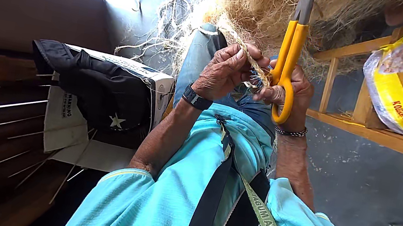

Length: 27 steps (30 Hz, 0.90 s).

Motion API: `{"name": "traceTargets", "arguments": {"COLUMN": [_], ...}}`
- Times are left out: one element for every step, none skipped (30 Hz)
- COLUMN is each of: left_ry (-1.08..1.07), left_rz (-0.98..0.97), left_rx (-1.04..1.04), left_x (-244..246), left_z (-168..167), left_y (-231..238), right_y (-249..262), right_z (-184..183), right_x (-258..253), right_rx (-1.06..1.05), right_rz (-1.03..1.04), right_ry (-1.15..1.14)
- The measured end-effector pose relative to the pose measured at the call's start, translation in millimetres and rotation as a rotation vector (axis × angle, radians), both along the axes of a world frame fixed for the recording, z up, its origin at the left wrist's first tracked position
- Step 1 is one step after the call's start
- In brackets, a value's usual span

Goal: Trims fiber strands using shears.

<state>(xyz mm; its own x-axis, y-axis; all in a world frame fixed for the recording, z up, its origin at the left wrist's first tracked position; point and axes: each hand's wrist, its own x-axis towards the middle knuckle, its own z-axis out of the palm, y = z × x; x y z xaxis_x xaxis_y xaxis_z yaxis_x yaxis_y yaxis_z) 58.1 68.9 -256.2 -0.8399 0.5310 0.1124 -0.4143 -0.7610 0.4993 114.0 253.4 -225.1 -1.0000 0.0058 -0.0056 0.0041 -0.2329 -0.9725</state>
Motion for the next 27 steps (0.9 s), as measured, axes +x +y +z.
{"name": "traceTargets", "arguments": {"left_ry": [-0.002,-0.006,-0.018,-0.033,-0.050,-0.070,-0.085,-0.097,-0.106,-0.112,-0.116,-0.129,-0.137,-0.148,-0.161,-0.163,-0.156,-0.142,-0.134,-0.129,-0.131,-0.138,-0.151,-0.169,-0.198,-0.232,-0.274], "left_rz": [0.006,0.014,0.022,0.026,0.030,0.030,0.033,0.041,0.053,0.069,0.081,0.093,0.103,0.116,0.128,0.138,0.145,0.150,0.153,0.159,0.169,0.176,0.185,0.196,0.210,0.231,0.255], "left_rx": [0.006,0.006,0.007,0.011,0.015,0.026,0.023,-0.001,-0.038,-0.099,-0.172,-0.210,-0.215,-0.211,-0.193,-0.159,-0.113,-0.087,-0.074,-0.076,-0.082,-0.091,-0.112,-0.145,-0.186,-0.245,-0.312], "left_x": [-0.5,-1.4,-2.8,-4.3,-5.5,-5.4,-4.1,-2.6,-1.9,-2.1,-2.2,-5.2,-8.7,-11.0,-12.1,-12.7,-13.7,-14.8,-15.0,-14.9,-15.0,-14.8,-14.4,-14.0,-13.9,-13.7,-12.9], "left_z": [-0.3,-0.1,0.4,0.7,0.9,0.9,0.6,0.6,1.5,2.6,2.6,1.3,1.6,3.7,5.3,5.6,4.8,4.0,3.7,3.8,4.0,4.0,4.6,5.3,5.8,6.4,7.0], "left_y": [-0.7,-1.4,-2.0,-2.4,-2.3,-1.9,-1.3,-1.2,-2.7,-6.1,-9.2,-11.5,-13.8,-15.7,-17.5,-19.8,-22.4,-25.1,-27.7,-29.6,-30.8,-31.6,-31.8,-31.7,-31.4,-30.8,-30.1], "right_y": [0.1,1.0,1.9,2.5,3.0,4.4,7.9,13.7,17.5,19.5,22.5,24.4,25.5,26.3,27.2,28.2,29.4,30.1,31.4,33.9,36.9,39.6,41.6,43.5,44.4,44.4,43.2], "right_z": [-1.2,-1.6,-1.6,-1.7,-1.8,-1.9,-2.1,-3.9,-7.2,-11.8,-15.4,-17.7,-17.9,-16.0,-13.6,-10.8,-7.0,-1.0,6.4,14.4,22.0,27.8,30.3,28.9,25.1,19.7,14.3], "right_x": [-1.3,-3.0,-4.5,-5.3,-4.5,-1.2,5.2,10.7,11.5,8.2,4.9,1.4,-1.3,-2.8,-2.8,-2.6,-3.2,-3.6,-3.4,-3.1,-2.6,-1.2,0.7,2.7,4.8,7.7,11.9], "right_rx": [0.020,0.028,0.028,0.028,0.043,0.085,0.174,0.272,0.333,0.332,0.294,0.246,0.209,0.166,0.116,0.057,-0.008,-0.058,-0.088,-0.107,-0.104,-0.081,-0.038,0.004,0.029,0.043,0.049], "right_rz": [-0.002,0.009,0.019,0.025,0.028,0.036,0.055,0.065,0.031,-0.007,-0.016,-0.027,-0.043,-0.061,-0.076,-0.083,-0.070,-0.053,-0.023,0.022,0.070,0.110,0.141,0.168,0.181,0.179,0.165], "right_ry": [-0.006,-0.014,-0.021,-0.023,-0.021,-0.011,-0.005,-0.023,-0.048,-0.045,-0.034,-0.012,0.006,0.017,0.030,0.058,0.110,0.168,0.228,0.280,0.316,0.326,0.315,0.293,0.259,0.210,0.144]}}
